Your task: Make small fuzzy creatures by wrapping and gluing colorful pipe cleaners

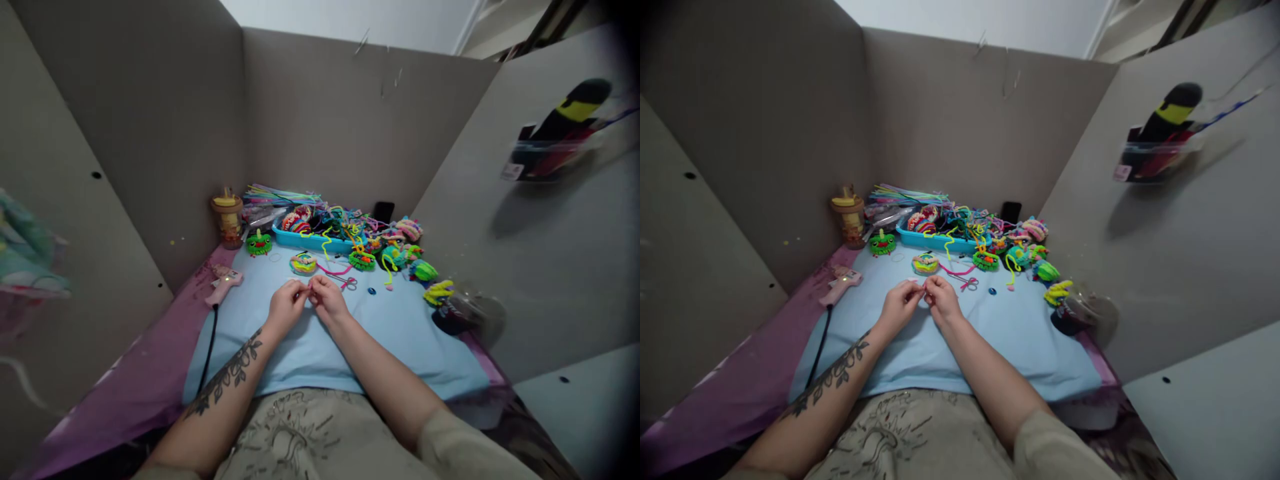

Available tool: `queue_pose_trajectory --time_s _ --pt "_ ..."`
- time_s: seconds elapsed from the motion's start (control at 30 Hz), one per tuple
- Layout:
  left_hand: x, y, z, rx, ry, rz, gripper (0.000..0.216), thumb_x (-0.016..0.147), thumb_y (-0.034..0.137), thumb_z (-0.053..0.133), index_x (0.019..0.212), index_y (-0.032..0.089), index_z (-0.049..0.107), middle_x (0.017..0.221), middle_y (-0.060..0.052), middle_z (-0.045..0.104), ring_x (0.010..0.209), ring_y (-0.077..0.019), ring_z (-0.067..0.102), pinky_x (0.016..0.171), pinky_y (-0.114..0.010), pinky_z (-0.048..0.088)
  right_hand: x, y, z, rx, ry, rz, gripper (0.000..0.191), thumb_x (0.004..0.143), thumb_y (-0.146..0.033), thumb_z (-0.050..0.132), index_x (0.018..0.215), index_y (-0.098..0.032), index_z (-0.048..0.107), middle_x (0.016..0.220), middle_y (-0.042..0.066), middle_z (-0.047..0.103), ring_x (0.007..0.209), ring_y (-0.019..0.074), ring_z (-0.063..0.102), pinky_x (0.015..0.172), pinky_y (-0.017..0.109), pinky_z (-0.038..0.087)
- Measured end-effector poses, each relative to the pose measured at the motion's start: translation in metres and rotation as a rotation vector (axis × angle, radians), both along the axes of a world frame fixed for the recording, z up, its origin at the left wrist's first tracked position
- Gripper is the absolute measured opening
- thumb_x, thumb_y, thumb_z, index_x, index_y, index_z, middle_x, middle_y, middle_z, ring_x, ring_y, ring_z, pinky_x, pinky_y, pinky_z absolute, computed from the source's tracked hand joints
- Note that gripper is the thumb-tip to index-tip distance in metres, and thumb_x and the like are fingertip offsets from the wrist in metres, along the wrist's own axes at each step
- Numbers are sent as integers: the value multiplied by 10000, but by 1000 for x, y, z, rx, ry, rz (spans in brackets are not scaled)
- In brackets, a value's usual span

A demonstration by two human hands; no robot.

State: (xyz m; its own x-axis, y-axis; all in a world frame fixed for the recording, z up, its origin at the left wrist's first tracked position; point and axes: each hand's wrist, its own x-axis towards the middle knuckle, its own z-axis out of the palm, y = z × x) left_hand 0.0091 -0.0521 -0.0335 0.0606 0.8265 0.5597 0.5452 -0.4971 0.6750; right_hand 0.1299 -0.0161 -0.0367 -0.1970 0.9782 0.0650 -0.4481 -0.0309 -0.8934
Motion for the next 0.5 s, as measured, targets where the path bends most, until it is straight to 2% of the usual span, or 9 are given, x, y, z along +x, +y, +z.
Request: queue_pose_trajectory --time_s 0.07,0.13,0.27,0.37,0.5 --pt "2 -2 0 8 10 12 174 875 256 468 805 179 608 751 -21 585 711 -132 536 670 -239 413 2 0 3 20 2 49 242 626 -348 687 627 -187 507 577 -45 450 440 61 330 422 209 233" --pt "1 -3 0 10 51 38 185 882 274 456 820 181 604 764 -24 586 712 -135 534 674 -243 413 10 1 9 121 -151 70 189 671 -348 662 669 -186 565 595 -32 484 479 78 375 446 212 277" --pt "0 -2 -1 3 173 101 180 886 249 434 830 186 592 808 -33 598 756 -150 546 695 -256 412 31 6 19 505 -596 -78 151 744 -261 590 853 -193 668 837 34 605 713 140 523 589 246 399" --pt "1 -1 -2 16 258 143 173 885 230 430 846 190 594 849 -39 606 808 -164 552 719 -267 411 40 9 14 694 -746 -172 181 778 -223 553 910 -194 673 913 56 607 767 153 542 632 264 428" --pt "2 -2 -3 30 332 169 194 898 239 414 869 199 603 876 -41 604 818 -163 551 717 -262 407 40 11 -2 793 -824 -158 124 799 -229 566 861 -193 666 872 53 598 793 160 556 673 275 454"
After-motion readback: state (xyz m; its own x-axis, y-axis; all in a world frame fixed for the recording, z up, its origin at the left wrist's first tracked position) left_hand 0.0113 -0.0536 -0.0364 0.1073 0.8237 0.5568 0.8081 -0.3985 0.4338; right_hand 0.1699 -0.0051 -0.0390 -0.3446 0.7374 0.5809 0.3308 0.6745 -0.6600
